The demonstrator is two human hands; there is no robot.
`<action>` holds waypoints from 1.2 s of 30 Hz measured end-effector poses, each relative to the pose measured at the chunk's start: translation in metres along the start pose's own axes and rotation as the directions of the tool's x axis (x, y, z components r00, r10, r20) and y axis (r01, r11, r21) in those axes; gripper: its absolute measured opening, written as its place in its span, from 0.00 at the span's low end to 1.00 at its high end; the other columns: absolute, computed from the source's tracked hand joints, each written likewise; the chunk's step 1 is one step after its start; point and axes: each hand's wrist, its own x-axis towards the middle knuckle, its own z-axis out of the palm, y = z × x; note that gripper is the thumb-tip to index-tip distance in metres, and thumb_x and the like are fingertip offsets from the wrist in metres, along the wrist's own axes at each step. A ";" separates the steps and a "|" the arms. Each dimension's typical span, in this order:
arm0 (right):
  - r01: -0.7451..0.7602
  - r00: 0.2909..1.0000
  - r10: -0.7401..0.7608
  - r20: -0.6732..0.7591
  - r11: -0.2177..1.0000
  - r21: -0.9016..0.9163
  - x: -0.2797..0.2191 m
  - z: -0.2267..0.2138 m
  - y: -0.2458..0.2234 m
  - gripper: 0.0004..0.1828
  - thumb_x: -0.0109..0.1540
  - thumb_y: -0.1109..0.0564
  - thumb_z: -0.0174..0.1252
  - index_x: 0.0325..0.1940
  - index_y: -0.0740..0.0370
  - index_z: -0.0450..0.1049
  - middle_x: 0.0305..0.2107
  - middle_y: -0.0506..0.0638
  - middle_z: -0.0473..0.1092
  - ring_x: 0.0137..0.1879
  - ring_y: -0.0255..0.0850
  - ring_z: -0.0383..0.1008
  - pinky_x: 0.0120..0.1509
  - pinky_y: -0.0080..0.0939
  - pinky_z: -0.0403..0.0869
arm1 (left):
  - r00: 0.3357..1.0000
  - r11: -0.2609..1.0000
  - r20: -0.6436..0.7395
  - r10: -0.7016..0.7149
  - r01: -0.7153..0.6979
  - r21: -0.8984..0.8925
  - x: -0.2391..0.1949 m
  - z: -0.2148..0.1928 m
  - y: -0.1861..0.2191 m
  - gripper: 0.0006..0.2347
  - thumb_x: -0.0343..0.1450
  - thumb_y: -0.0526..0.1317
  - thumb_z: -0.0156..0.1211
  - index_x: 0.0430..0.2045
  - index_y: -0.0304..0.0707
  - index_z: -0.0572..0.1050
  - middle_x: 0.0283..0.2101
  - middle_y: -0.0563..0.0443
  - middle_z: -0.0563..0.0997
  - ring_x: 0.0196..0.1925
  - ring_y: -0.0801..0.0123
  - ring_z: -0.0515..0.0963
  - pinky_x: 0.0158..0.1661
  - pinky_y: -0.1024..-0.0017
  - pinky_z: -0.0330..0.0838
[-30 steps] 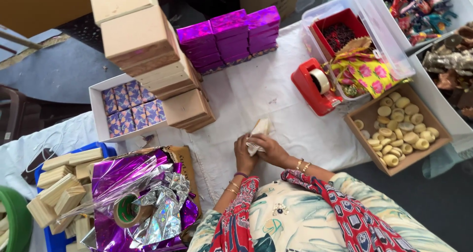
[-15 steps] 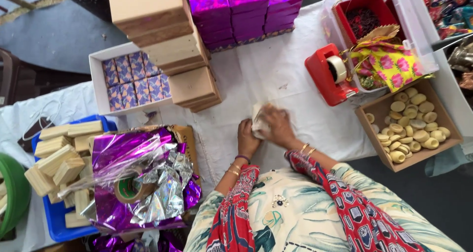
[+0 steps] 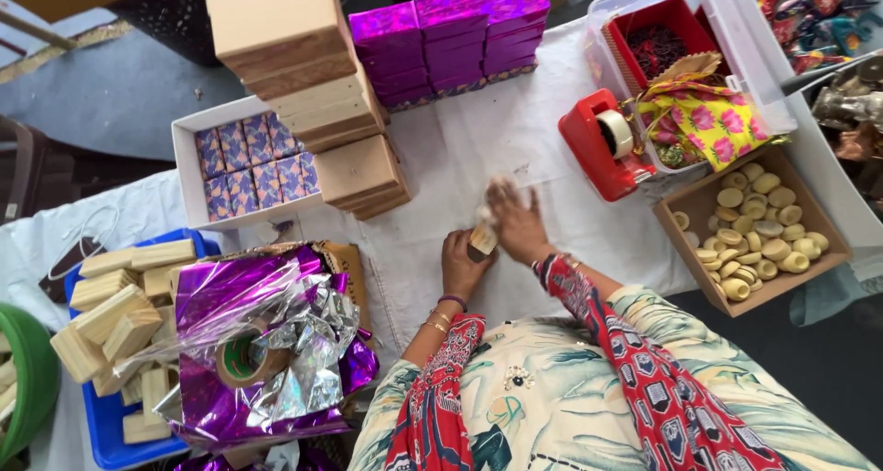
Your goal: The person cleans a small, rectangular wooden block using a white cloth. They rub the cloth over all sides of the block, holding it in their hands and occasionally placing it on the table to wipe it down. The task is performed at a table with various craft supplies.
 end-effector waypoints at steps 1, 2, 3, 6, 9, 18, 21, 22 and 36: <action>0.127 0.989 -0.137 -0.061 0.981 -0.143 -0.004 0.016 0.001 0.35 0.66 0.47 0.49 0.78 0.55 0.57 0.76 0.52 0.53 0.83 0.46 0.43 0.79 0.64 0.34 | 1.000 1.000 0.001 -0.003 0.003 -0.030 0.000 0.001 -0.004 0.27 0.55 0.42 0.78 0.47 0.34 0.76 0.50 0.42 0.76 0.54 0.49 0.75 0.55 0.59 0.71; 0.120 0.989 -0.131 -0.066 0.982 -0.148 -0.013 0.013 -0.007 0.35 0.66 0.47 0.49 0.78 0.55 0.57 0.76 0.52 0.53 0.83 0.46 0.43 0.79 0.64 0.34 | 1.000 0.999 0.003 0.006 -0.006 -0.033 -0.002 0.005 -0.009 0.27 0.55 0.42 0.78 0.47 0.34 0.76 0.50 0.42 0.76 0.54 0.49 0.75 0.55 0.59 0.71; 0.173 0.985 -0.174 0.009 0.983 0.062 -0.022 0.010 -0.015 0.35 0.66 0.48 0.49 0.77 0.56 0.57 0.75 0.52 0.53 0.83 0.46 0.44 0.81 0.64 0.36 | 1.000 0.998 0.003 0.003 -0.003 -0.066 -0.003 0.009 -0.014 0.26 0.55 0.42 0.77 0.47 0.34 0.76 0.51 0.43 0.76 0.55 0.50 0.75 0.56 0.60 0.71; 0.214 0.967 -0.240 0.089 0.949 0.231 -0.023 -0.002 -0.016 0.33 0.66 0.49 0.49 0.77 0.54 0.57 0.75 0.50 0.52 0.82 0.45 0.46 0.83 0.65 0.38 | 1.000 0.997 -0.005 0.003 -0.004 -0.076 -0.001 0.007 -0.017 0.25 0.56 0.42 0.77 0.47 0.34 0.77 0.52 0.43 0.77 0.55 0.50 0.76 0.56 0.60 0.72; 0.081 0.987 -0.101 0.124 0.984 0.161 -0.004 -0.029 -0.011 0.30 0.68 0.46 0.48 0.75 0.53 0.58 0.75 0.50 0.50 0.81 0.45 0.45 0.80 0.66 0.38 | 1.000 0.999 -0.013 0.019 -0.019 -0.026 -0.002 0.005 -0.009 0.25 0.55 0.42 0.78 0.44 0.34 0.77 0.50 0.42 0.76 0.54 0.49 0.75 0.56 0.59 0.71; 0.208 0.963 -0.230 0.138 0.965 0.157 -0.028 -0.006 -0.015 0.35 0.66 0.41 0.45 0.77 0.51 0.55 0.75 0.47 0.50 0.81 0.43 0.43 0.80 0.65 0.36 | 0.995 0.996 -0.042 0.094 -0.094 -0.003 -0.004 0.008 -0.014 0.24 0.58 0.43 0.76 0.44 0.34 0.75 0.49 0.42 0.76 0.54 0.49 0.74 0.56 0.58 0.71; 0.081 0.977 -0.105 0.184 0.988 0.130 -0.002 -0.025 0.008 0.33 0.69 0.40 0.43 0.77 0.50 0.53 0.75 0.45 0.49 0.81 0.42 0.42 0.80 0.65 0.35 | 0.991 0.992 -0.060 0.123 -0.122 0.024 -0.004 0.006 -0.012 0.24 0.57 0.44 0.77 0.43 0.34 0.75 0.48 0.42 0.76 0.52 0.49 0.74 0.55 0.58 0.71; -0.042 0.982 0.024 0.189 0.995 0.093 0.008 -0.033 0.017 0.33 0.70 0.39 0.43 0.78 0.51 0.51 0.76 0.45 0.48 0.81 0.42 0.41 0.80 0.64 0.34 | 0.989 0.991 -0.067 0.131 -0.128 0.048 -0.004 0.007 -0.011 0.25 0.56 0.45 0.78 0.42 0.33 0.75 0.47 0.42 0.75 0.51 0.49 0.74 0.54 0.57 0.71; 0.107 0.981 -0.125 0.145 0.986 0.128 -0.009 -0.026 0.003 0.33 0.67 0.47 0.51 0.76 0.55 0.56 0.75 0.51 0.53 0.81 0.43 0.49 0.81 0.59 0.47 | 0.995 0.990 -0.019 0.103 -0.100 0.098 -0.004 -0.010 0.011 0.24 0.58 0.46 0.75 0.45 0.36 0.76 0.45 0.43 0.75 0.50 0.50 0.74 0.53 0.56 0.68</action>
